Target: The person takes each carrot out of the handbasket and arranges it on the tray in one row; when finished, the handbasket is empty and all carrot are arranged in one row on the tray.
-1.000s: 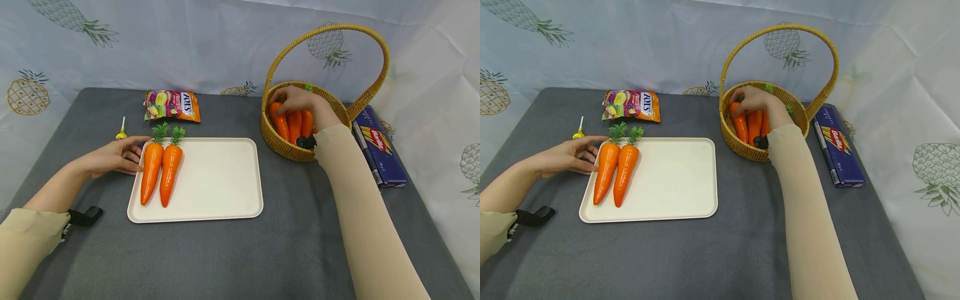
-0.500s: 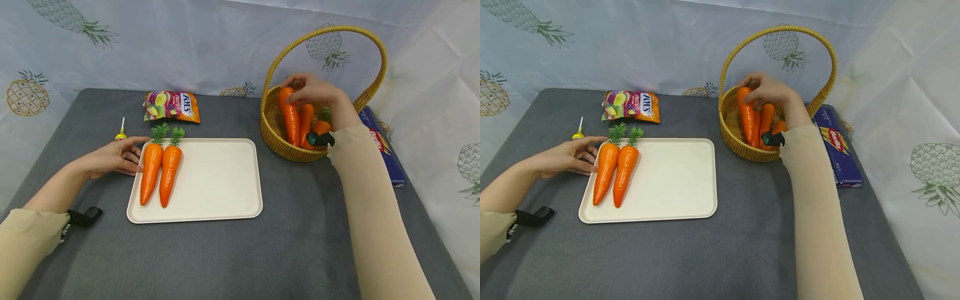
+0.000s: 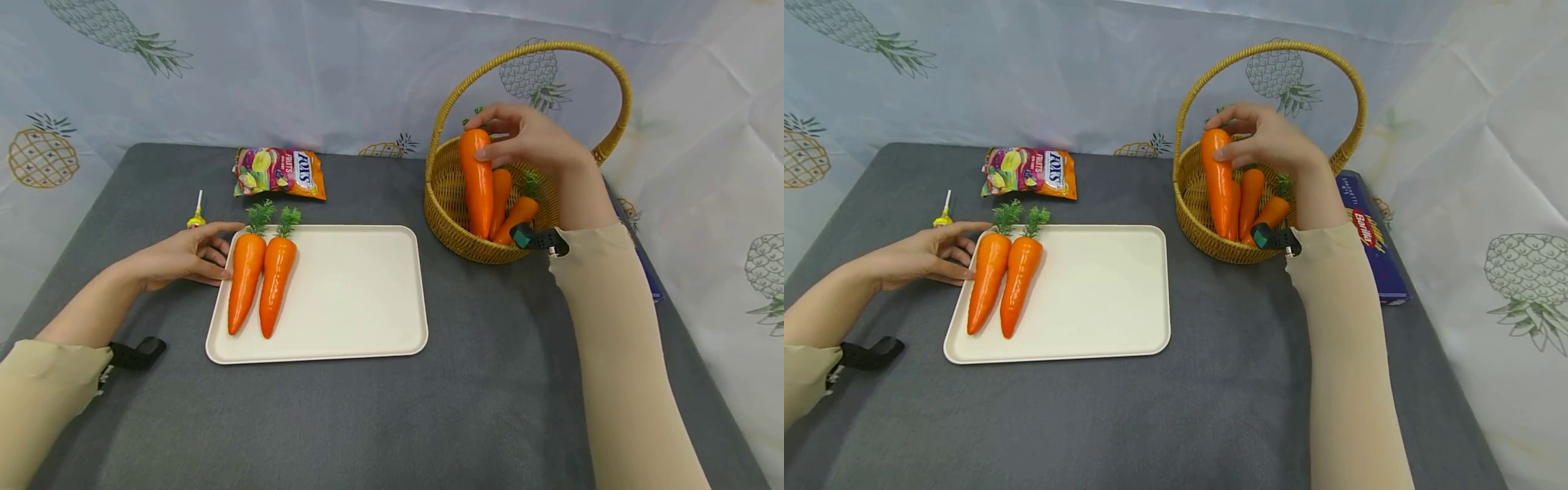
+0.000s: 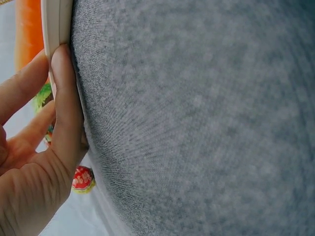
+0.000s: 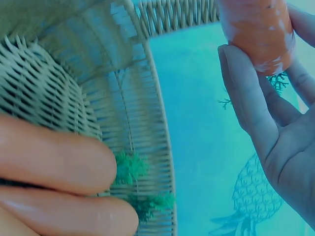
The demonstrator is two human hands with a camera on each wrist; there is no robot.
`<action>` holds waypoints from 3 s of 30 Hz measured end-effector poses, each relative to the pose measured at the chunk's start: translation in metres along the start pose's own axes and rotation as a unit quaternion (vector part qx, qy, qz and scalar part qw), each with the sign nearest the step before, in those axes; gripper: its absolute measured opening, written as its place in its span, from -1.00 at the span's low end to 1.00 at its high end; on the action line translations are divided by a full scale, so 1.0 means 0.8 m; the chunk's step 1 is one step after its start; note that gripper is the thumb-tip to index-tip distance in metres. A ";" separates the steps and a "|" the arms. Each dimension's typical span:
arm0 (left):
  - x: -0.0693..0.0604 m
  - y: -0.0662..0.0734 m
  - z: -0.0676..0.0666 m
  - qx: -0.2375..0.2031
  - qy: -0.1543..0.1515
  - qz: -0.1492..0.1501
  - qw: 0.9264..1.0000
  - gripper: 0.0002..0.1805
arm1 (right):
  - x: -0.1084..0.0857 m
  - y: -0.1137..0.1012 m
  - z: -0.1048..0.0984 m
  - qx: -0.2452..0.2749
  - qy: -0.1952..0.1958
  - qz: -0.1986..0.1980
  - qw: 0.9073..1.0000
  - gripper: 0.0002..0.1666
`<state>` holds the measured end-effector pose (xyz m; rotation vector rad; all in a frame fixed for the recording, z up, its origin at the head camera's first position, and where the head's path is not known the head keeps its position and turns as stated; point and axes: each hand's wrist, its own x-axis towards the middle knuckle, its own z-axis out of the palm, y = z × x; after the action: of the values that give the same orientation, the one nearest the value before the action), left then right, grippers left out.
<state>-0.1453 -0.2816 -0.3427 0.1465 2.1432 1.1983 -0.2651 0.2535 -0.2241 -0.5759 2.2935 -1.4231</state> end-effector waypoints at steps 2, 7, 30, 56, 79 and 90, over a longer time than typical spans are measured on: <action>0.000 0.000 -0.001 0.000 0.000 -0.001 1.000 -0.02 | -0.003 -0.002 0.006 -0.010 -0.012 -0.006 1.000 -0.56; 0.001 0.000 -0.001 0.000 -0.001 -0.002 1.000 -0.03 | -0.005 -0.007 0.026 -0.005 -0.050 -0.005 0.999 -0.57; 0.000 -0.003 0.000 -0.009 0.000 0.007 1.000 -0.03 | 0.011 -0.009 0.114 0.044 -0.085 0.034 0.995 -0.53; 0.001 -0.005 0.000 -0.010 0.001 0.007 1.000 -0.03 | 0.047 -0.002 0.240 0.081 -0.106 0.007 0.991 -0.48; 0.001 -0.003 0.000 -0.008 0.002 0.006 1.000 -0.04 | 0.063 -0.005 0.317 0.061 -0.094 0.036 0.993 -0.44; 0.001 -0.004 0.000 -0.007 0.002 0.006 1.000 -0.04 | 0.068 -0.005 0.334 0.027 -0.084 0.076 0.993 -0.45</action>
<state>-0.1455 -0.2832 -0.3454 0.1500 2.1398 1.2219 -0.1724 0.0234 -0.3369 -0.4753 2.1126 -1.3097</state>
